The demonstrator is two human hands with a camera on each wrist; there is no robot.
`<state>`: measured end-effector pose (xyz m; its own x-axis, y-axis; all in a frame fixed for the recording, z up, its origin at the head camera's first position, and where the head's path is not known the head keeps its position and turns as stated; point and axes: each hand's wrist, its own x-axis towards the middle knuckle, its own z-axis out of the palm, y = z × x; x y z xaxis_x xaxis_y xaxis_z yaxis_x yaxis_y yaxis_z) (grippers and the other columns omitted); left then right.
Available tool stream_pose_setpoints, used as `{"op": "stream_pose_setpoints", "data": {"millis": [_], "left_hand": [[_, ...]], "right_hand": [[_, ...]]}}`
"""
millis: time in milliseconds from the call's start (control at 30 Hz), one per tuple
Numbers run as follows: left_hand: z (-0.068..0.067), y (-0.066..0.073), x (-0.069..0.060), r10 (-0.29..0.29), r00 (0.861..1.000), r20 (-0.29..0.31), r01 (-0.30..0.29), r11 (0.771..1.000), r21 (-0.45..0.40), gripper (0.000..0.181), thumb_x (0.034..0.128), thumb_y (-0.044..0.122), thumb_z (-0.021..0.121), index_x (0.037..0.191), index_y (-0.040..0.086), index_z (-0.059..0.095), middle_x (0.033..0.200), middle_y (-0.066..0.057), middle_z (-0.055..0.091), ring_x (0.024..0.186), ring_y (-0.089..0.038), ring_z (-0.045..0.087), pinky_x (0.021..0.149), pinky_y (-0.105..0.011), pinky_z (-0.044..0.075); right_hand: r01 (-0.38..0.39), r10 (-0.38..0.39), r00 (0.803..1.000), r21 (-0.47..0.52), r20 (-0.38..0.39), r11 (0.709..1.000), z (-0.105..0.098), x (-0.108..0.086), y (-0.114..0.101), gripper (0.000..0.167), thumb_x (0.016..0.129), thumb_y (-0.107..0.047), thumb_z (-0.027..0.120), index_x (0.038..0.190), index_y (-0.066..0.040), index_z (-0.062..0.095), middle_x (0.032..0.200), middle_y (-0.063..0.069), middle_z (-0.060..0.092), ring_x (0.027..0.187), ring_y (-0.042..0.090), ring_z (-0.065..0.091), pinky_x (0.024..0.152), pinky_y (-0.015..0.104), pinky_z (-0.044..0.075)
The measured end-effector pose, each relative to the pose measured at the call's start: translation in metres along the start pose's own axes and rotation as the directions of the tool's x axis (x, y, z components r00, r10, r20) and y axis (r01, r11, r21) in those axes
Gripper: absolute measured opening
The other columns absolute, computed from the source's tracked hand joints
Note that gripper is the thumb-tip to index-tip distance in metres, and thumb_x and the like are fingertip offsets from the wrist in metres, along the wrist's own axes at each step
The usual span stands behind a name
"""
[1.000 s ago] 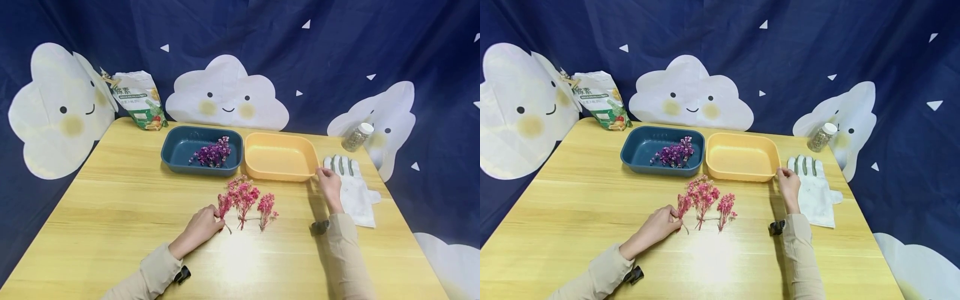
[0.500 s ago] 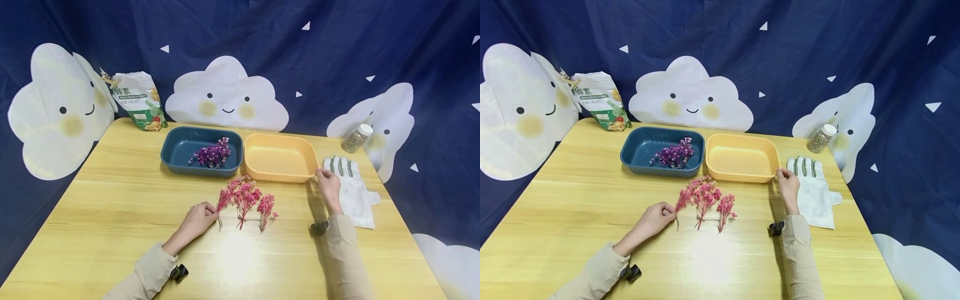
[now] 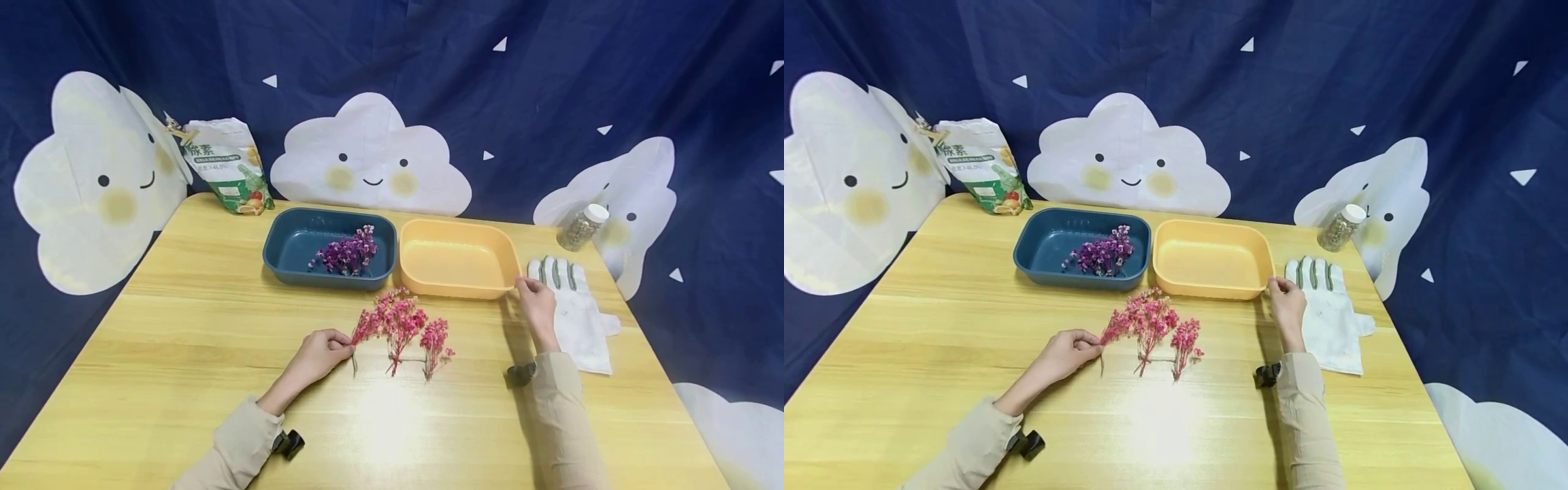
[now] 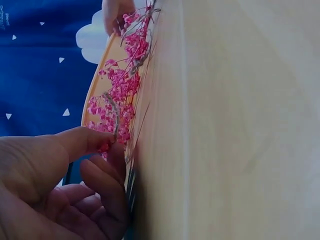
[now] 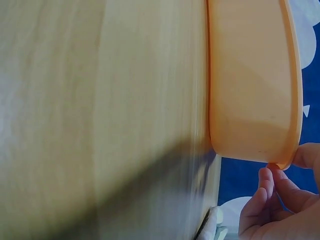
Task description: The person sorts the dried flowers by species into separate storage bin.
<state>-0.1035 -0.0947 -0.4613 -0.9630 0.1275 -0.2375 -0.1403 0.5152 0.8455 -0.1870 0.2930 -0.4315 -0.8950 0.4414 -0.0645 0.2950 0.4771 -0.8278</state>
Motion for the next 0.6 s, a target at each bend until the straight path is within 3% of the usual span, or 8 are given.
{"op": "stream_pose_setpoints", "data": {"millis": [200, 467, 600], "left_hand": [[-0.004, -0.001, -0.004, 0.030, 0.998, -0.054, -0.030, 1.000, 0.001, 0.013, 0.0864, 0.016, 0.068, 0.095, 0.006, 0.070, 0.075, 0.001, 0.067, 0.066, -0.009, 0.059, 0.066, -0.029, 0.048], [-0.019, 0.016, -0.016, 0.073, 0.987, -0.143, -0.076, 0.997, -0.017, 0.015, 0.0834, 0.010, 0.070, 0.097, 0.003, 0.069, 0.072, -0.001, 0.065, 0.054, -0.019, 0.060, 0.046, -0.025, 0.046], [-0.023, 0.020, -0.015, 0.102, 0.979, -0.179, -0.113, 0.992, -0.053, 0.016, 0.0826, 0.009, 0.070, 0.098, 0.003, 0.069, 0.075, -0.003, 0.066, 0.054, -0.018, 0.059, 0.048, -0.023, 0.047]], "right_hand": [[0.000, 0.000, 1.000, 0.007, 0.001, 1.000, 0.001, 0.000, 0.002, 0.047, 0.098, -0.033, 0.046, 0.123, 0.005, 0.058, 0.123, 0.024, 0.058, 0.111, 0.030, 0.052, 0.093, 0.037, 0.042], [-0.008, 0.007, 1.000, 0.017, 0.023, 1.000, 0.000, -0.001, 0.002, 0.048, 0.098, -0.035, 0.044, 0.125, 0.004, 0.057, 0.126, 0.022, 0.056, 0.115, 0.031, 0.051, 0.094, 0.039, 0.041], [-0.002, 0.002, 1.000, 0.013, 0.014, 1.000, 0.000, -0.001, 0.000, 0.048, 0.098, -0.034, 0.045, 0.125, 0.004, 0.057, 0.125, 0.023, 0.057, 0.115, 0.031, 0.051, 0.095, 0.039, 0.041]]}}
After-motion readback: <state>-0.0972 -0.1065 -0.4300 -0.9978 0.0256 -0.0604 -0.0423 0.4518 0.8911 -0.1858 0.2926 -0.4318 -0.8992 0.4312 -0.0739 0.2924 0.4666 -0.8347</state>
